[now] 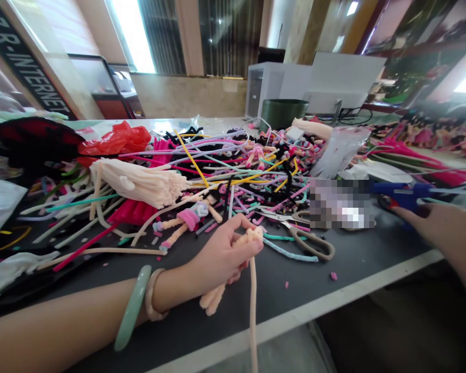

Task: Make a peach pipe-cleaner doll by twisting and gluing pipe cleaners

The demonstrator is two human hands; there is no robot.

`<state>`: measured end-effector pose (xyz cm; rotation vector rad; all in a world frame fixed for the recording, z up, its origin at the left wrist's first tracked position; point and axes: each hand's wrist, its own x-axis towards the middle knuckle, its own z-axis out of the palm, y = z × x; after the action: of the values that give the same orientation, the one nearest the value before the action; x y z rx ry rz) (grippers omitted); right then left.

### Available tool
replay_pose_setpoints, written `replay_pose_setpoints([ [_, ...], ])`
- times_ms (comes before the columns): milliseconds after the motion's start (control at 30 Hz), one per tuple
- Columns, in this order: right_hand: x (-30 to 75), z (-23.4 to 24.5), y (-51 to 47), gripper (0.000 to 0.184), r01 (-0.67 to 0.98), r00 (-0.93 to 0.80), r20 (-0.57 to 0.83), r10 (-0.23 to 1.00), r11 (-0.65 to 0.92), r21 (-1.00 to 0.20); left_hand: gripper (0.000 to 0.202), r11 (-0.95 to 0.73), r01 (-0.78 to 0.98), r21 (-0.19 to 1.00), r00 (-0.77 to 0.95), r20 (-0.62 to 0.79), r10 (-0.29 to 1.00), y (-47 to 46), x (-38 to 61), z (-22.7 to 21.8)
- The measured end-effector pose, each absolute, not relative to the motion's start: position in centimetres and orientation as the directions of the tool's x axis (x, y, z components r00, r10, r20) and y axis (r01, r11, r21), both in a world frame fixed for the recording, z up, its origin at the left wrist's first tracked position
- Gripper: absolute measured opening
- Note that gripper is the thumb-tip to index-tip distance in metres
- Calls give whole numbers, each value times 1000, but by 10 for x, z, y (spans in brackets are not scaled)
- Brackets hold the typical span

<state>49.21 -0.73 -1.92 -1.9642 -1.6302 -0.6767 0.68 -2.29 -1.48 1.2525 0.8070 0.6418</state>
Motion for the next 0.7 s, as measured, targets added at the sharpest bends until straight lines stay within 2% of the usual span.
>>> replay_pose_setpoints([
  [100, 471, -30, -10, 44, 912, 363, 535, 763, -410, -33, 22, 204, 10, 979, 583, -171, 794, -22, 6, -17],
  [167, 460, -32, -10, 37, 863, 449, 503, 738, -504, -30, 21, 188, 13, 982, 589, -159, 792, -21, 6, -18],
  [333, 430, -17, -13, 37, 792, 580, 488, 653, -593, -147, 20, 161, -12, 987, 609, -121, 784, -20, 6, -18],
  [433, 406, -5, -17, 25, 793, 605, 481, 634, -529, -300, 21, 137, -5, 991, 599, -107, 794, -22, 6, -17],
  [533, 376, -1, -24, 30, 769, 614, 418, 669, -389, -507, 21, 119, -15, 993, 581, -88, 809, -24, 6, -16],
  [633, 341, -5, -38, 35, 688, 503, 295, 812, -170, -706, 23, 111, -31, 993, 565, -74, 822, -24, 6, -16],
  [700, 317, -10, -49, 38, 629, 420, 244, 874, -87, -773, 25, 100, -10, 995, 554, -78, 829, -23, 6, -18],
])
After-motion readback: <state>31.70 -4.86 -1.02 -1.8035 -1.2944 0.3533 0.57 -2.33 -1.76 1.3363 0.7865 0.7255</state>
